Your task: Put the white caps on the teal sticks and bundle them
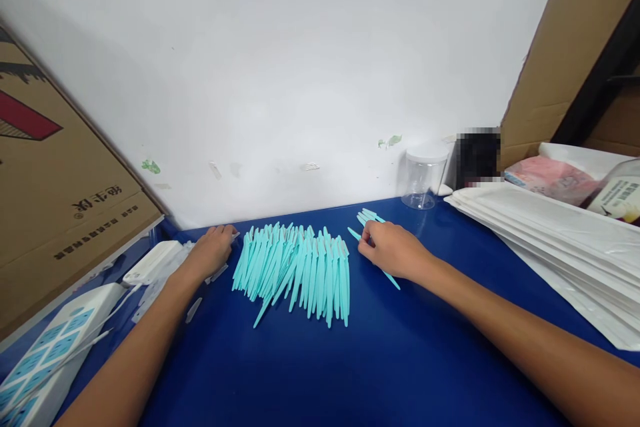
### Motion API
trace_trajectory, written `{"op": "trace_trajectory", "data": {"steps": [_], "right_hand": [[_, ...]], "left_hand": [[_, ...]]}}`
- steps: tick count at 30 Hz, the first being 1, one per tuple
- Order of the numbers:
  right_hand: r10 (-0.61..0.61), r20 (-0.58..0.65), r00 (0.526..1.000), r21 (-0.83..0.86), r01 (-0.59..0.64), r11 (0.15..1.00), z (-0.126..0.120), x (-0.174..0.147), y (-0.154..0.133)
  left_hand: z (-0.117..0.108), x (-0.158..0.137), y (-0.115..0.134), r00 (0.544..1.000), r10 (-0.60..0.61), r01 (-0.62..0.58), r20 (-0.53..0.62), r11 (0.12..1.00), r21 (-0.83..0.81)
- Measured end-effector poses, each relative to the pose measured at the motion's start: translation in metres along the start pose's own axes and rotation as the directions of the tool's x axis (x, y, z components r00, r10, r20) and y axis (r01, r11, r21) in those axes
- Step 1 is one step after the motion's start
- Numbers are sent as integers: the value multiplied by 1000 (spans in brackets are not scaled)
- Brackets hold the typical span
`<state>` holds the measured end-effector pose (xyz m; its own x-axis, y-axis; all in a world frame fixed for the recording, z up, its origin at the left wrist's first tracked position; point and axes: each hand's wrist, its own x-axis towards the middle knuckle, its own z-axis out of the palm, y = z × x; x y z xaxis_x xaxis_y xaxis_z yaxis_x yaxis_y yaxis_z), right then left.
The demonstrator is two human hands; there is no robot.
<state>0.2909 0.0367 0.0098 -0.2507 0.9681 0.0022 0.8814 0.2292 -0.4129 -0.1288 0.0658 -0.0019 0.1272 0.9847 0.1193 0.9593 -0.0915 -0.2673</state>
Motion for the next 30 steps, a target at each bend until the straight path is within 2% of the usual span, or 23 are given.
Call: {"op": "trace_trajectory", "data": {"steps": [5, 7, 9, 12, 16, 19, 22, 26, 28, 30], "right_hand": [[-56, -54, 997, 15, 57, 998, 1, 0, -1], [-83, -128, 988, 11, 85, 996, 0, -1, -3], [-99, -199, 975, 16, 104, 994, -2, -2, -4], [-107, -253, 961, 70, 129, 989, -5, -3, -6], [-114, -267, 957, 149, 157, 976, -6, -6, -10], [-155, -255, 955, 210, 211, 955, -5, -8, -14], [-212, -231, 949, 306, 278, 911, -5, -10, -18], [-293, -206, 934, 510, 358, 782, -3, -11, -22], [-312, -190, 931, 594, 362, 719, -2, -12, -24], [-307, -152, 940, 645, 329, 690, -2, -12, -25]], "left_hand": [[-5, -1, 1, 997, -49, 46, -59, 998, -44], [-10, -1, 4, 983, -104, 85, -148, 988, -132], [-18, -1, 10, 947, -160, 79, -278, 957, -280], [-28, -1, 24, 890, -177, -50, -421, 879, -474], [-34, -4, 46, 886, -117, -202, -448, 772, -603], [-35, -8, 57, 853, -72, -293, -517, 754, -588], [-37, -12, 65, 787, -5, -393, -617, 767, -507], [-41, -17, 73, 676, 46, -500, -736, 762, -411], [-42, -19, 78, 642, 57, -533, -764, 749, -392], [-41, -20, 82, 628, 68, -557, -776, 735, -387]]}}
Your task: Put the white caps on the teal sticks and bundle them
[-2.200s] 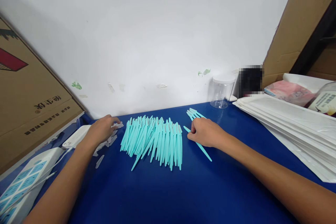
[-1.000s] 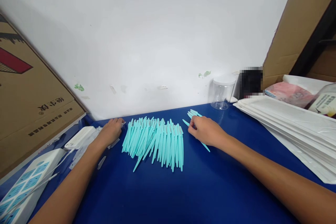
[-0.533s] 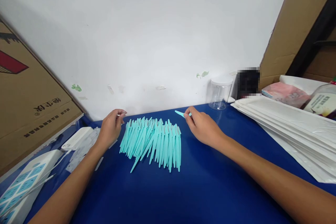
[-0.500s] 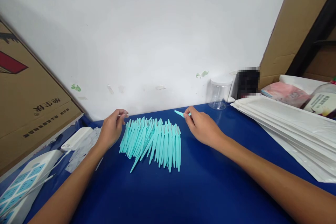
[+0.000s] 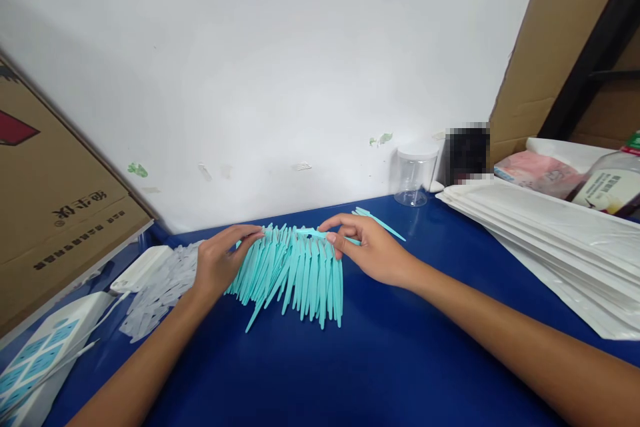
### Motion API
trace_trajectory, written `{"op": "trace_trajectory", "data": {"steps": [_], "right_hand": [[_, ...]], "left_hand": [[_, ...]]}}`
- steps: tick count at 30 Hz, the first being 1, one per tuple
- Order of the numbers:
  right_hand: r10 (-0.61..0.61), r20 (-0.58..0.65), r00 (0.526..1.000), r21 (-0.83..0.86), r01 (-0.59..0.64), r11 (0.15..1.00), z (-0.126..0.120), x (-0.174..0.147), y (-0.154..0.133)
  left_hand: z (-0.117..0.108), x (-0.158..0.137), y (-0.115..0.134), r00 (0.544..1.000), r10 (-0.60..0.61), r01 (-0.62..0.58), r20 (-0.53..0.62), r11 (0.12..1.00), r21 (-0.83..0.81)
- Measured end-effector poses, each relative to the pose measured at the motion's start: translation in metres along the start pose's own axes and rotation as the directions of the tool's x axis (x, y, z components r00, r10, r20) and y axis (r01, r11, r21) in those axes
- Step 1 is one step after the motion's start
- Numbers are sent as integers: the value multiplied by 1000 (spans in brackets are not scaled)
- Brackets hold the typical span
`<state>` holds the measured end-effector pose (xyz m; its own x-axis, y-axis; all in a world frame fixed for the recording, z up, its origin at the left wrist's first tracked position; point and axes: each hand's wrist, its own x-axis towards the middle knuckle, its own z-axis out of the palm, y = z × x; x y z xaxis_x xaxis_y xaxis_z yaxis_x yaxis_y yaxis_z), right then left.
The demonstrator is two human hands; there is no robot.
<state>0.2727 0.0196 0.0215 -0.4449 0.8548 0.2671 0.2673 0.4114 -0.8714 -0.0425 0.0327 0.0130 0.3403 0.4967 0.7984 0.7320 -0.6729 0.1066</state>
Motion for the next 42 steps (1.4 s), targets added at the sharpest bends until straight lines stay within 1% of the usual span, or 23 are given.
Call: {"op": "trace_trajectory", "data": {"steps": [4, 6, 12, 17, 19, 25, 33, 39, 42], "right_hand": [[121, 77, 990, 147, -131, 980, 1, 0, -1], [152, 95, 984, 197, -168, 966, 1, 0, -2], [162, 104, 981, 186, -179, 966, 1, -1, -5], [128, 39, 991, 86, -131, 988, 1, -1, -3], [132, 39, 990, 76, -135, 988, 1, -1, -2], [200, 126, 972, 182, -221, 958, 2, -1, 0], [224, 150, 963, 235, -255, 938, 4, -2, -1], [290, 151, 945, 323, -325, 889, 4, -1, -4], [303, 139, 943, 351, -333, 875, 3, -1, -4]], "left_hand": [[5, -2, 5, 1000, -29, 29, 10, 997, -69], [7, -2, 6, 999, -50, 52, 22, 994, -99], [5, -1, 14, 995, -82, 90, 53, 982, -165], [4, 0, 21, 995, -80, 90, 53, 971, -222], [5, 0, 23, 995, -92, 99, 41, 965, -241], [5, 1, 28, 989, -151, 145, 6, 943, -300], [6, 0, 35, 972, -229, 228, 44, 895, -382], [4, 2, 39, 950, -311, 298, 37, 864, -406], [3, 3, 41, 935, -351, 335, 46, 837, -433]]}}
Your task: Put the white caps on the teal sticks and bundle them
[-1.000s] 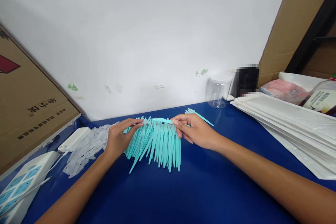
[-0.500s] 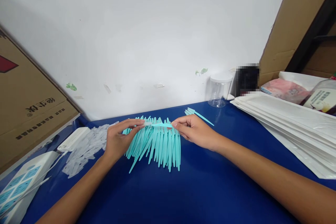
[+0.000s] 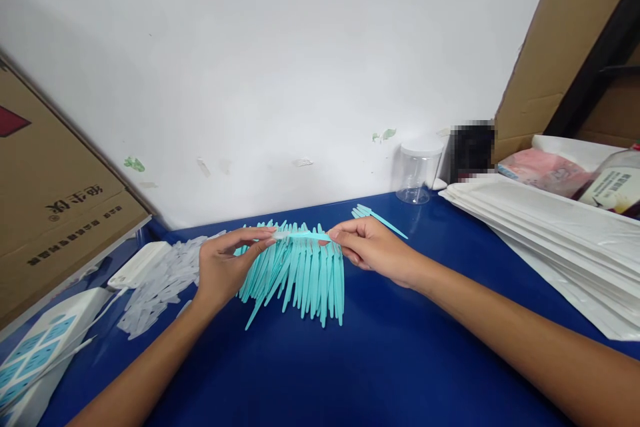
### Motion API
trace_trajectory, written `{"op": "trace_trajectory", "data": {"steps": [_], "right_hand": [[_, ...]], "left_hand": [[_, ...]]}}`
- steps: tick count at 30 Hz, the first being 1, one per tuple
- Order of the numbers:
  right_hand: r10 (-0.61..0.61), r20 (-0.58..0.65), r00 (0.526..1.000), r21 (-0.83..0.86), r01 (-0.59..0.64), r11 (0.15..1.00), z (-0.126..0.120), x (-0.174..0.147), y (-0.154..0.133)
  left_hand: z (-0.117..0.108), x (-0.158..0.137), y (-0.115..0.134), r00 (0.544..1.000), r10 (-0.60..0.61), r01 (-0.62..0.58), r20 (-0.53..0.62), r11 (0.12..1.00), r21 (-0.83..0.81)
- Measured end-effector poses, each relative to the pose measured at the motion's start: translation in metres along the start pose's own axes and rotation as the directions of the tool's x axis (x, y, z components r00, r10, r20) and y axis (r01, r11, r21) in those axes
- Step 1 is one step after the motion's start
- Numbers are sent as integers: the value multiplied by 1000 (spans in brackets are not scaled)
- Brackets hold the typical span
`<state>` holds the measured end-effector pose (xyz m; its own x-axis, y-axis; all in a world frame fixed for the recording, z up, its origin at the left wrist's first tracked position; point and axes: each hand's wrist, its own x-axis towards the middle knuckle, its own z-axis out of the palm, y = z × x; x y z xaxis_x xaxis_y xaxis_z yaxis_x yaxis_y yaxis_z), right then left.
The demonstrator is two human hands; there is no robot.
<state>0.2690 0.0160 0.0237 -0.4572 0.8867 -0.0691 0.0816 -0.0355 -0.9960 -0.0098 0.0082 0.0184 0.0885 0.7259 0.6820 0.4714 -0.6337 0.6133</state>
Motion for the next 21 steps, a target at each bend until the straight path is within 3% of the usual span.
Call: {"op": "trace_trajectory", "data": {"steps": [9, 21], "right_hand": [[-84, 86, 993, -105, 93, 990, 1, -2, 3], [-134, 204, 970, -207, 176, 962, 3, -2, 4]], "left_hand": [[4, -4, 6, 983, -144, 160, 116, 977, -141], [2, -5, 16, 953, -172, 216, 248, 963, -160]]}}
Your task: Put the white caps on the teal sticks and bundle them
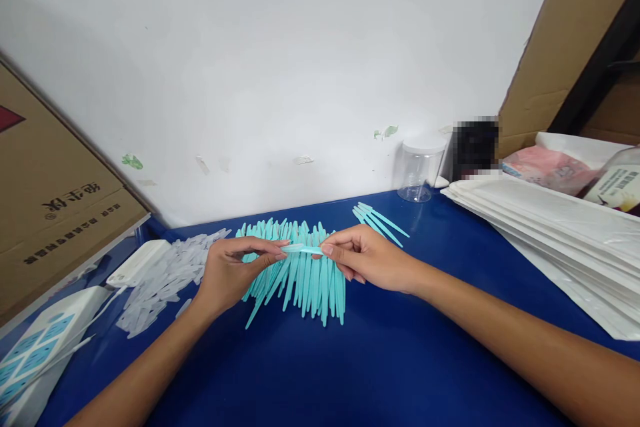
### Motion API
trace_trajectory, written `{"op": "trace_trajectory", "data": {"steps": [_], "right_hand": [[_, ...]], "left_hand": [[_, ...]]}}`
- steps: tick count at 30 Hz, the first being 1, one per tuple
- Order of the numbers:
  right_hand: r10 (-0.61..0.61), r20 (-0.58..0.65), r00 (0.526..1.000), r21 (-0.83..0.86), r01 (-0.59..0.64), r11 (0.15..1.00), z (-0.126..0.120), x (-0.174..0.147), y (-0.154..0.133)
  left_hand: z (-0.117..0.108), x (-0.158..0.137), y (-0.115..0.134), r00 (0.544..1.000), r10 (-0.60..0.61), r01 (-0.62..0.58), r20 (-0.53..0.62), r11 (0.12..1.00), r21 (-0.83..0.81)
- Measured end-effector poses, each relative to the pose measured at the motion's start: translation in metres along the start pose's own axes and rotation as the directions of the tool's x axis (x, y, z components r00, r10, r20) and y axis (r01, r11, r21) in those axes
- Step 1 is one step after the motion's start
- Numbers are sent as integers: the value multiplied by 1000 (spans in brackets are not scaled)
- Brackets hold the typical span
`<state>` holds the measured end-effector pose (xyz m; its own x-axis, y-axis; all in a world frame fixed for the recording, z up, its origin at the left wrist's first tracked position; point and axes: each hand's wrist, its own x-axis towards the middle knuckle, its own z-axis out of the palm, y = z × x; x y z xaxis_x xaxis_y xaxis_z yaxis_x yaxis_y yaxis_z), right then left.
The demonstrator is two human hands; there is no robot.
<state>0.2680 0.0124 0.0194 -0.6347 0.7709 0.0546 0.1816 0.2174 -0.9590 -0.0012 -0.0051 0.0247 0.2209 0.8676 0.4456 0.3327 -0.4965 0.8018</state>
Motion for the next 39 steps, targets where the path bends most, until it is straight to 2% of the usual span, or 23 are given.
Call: {"op": "trace_trajectory", "data": {"steps": [12, 14, 17, 19, 21, 25, 30, 35, 37, 39], "right_hand": [[51, 77, 996, -62, -46, 997, 7, -5, -7], [55, 31, 998, -92, -52, 994, 6, -4, -7], [54, -147, 988, -212, -85, 973, -4, 1, -1], [32, -303, 952, -348, -141, 927, -14, 5, 7], [-21, -406, 914, -504, -205, 839, -24, 9, 17], [-38, -430, 902, -700, -306, 645, -35, 12, 30], [17, -447, 894, -777, -398, 488, -37, 12, 38], [51, -491, 869, -789, -469, 398, -41, 12, 42], [30, -505, 863, -785, -473, 400, -40, 12, 40], [-1, -507, 862, -774, -455, 440, -34, 11, 34]], "left_hand": [[5, -2, 6, 994, -14, 8, 113, 999, 54], [5, -1, 2, 996, 41, -51, 81, 992, 118], [1, 3, -7, 982, 189, -183, -2, 952, 247], [-4, 5, -13, 970, 238, -209, -50, 921, 329], [-8, 7, -17, 968, 231, -176, -95, 901, 396], [-13, 7, -19, 972, 196, -110, -128, 866, 488], [-13, 6, -17, 971, 209, -114, -119, 836, 536], [-12, 7, -20, 973, 216, -138, -86, 834, 535], [-13, 7, -21, 973, 222, -153, -66, 827, 540], [-13, 7, -22, 972, 229, -162, -53, 818, 552]]}}
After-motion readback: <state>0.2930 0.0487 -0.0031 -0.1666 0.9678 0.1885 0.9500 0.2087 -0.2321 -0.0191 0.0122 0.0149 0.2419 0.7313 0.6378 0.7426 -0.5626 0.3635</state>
